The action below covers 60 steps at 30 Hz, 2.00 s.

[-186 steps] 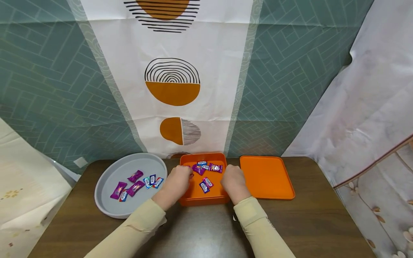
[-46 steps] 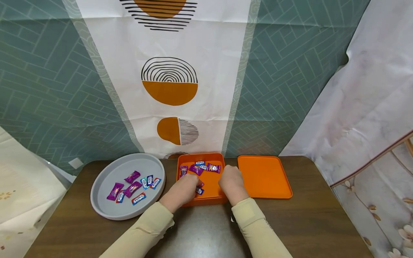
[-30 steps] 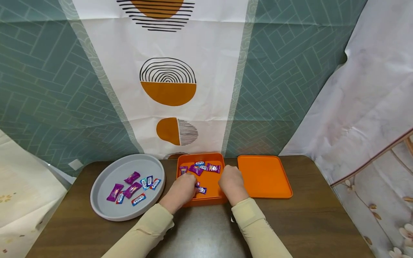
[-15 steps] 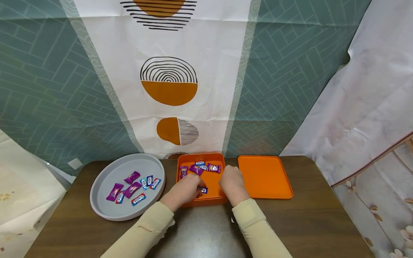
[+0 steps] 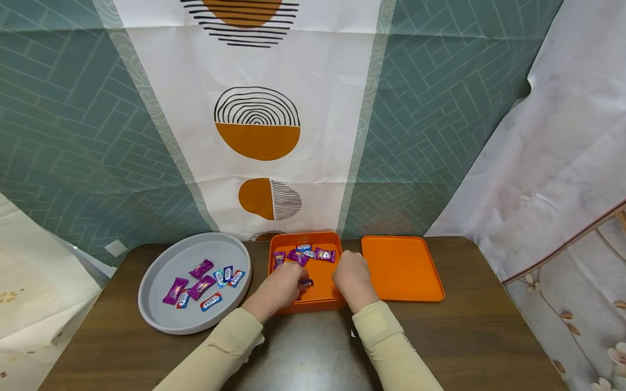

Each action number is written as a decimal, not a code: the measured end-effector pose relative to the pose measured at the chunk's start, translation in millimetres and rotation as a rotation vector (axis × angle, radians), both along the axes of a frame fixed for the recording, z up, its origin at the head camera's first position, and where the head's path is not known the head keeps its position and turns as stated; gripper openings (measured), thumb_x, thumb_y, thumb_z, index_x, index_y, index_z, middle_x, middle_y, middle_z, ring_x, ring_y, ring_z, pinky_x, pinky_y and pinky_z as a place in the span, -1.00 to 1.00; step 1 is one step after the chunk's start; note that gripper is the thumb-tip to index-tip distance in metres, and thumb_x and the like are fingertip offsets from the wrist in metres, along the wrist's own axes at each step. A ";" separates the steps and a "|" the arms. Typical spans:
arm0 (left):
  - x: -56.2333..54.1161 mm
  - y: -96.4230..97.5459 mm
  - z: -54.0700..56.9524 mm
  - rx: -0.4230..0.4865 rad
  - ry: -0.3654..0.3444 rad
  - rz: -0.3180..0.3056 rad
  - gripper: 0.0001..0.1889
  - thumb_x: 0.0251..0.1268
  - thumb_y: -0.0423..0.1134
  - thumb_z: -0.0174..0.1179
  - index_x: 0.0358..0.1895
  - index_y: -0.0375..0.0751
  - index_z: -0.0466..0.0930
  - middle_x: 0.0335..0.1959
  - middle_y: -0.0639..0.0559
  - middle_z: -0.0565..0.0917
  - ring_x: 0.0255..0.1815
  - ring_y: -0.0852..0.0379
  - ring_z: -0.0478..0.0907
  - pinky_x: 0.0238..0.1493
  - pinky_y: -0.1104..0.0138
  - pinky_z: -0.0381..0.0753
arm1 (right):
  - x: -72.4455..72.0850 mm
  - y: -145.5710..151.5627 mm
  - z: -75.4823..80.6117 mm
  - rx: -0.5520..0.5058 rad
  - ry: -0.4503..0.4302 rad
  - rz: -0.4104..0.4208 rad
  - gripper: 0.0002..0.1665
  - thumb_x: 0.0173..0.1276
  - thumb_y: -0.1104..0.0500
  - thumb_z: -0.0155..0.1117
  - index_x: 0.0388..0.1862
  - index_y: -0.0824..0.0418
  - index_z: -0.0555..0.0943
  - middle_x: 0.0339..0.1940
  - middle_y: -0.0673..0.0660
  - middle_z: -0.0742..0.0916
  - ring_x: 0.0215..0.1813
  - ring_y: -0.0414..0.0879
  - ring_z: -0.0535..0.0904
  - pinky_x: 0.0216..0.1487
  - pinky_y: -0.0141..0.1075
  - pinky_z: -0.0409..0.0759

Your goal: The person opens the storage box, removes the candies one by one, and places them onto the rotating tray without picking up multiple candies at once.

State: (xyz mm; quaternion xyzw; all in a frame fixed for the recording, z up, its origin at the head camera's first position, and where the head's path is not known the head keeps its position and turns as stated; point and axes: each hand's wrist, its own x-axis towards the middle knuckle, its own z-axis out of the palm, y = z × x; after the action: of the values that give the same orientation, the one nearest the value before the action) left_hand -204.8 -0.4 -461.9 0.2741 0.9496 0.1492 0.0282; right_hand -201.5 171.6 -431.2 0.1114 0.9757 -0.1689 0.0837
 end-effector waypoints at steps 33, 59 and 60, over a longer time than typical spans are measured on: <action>-5.4 -60.2 54.8 0.291 0.451 0.336 -0.86 0.20 -0.22 0.23 -0.26 -0.16 0.73 -0.41 -0.02 0.72 -0.37 0.03 0.66 -0.24 0.21 0.67 | 2.4 0.8 3.3 -0.004 -0.009 0.019 -0.63 0.06 0.18 0.39 -0.21 0.39 0.58 -0.55 0.17 0.61 -0.59 -0.03 0.49 -0.63 -0.38 0.50; -24.8 -129.9 47.8 0.167 0.162 0.578 -0.87 -0.01 -0.39 0.19 -0.63 -0.20 0.64 -0.63 -0.06 0.63 -0.55 0.00 0.50 -0.55 0.18 0.47 | 2.2 0.8 -0.2 0.013 0.001 0.018 -0.63 0.04 0.17 0.41 -0.22 0.38 0.59 -0.52 0.18 0.63 -0.59 -0.02 0.49 -0.62 -0.37 0.51; -25.1 -129.3 46.5 0.163 0.166 0.577 -0.88 -0.04 -0.40 0.18 -0.64 -0.20 0.63 -0.64 -0.06 0.62 -0.56 0.00 0.50 -0.56 0.18 0.47 | 2.2 1.0 -0.2 0.012 0.004 0.017 -0.63 0.04 0.17 0.41 -0.22 0.37 0.59 -0.52 0.18 0.63 -0.59 -0.02 0.49 -0.62 -0.37 0.51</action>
State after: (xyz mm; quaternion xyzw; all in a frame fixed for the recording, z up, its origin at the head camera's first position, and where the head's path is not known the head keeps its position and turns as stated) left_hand -229.9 -129.7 -415.4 0.0057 0.9722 0.2039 -0.1151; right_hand -199.4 172.6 -431.4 0.1031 0.9779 -0.1624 0.0823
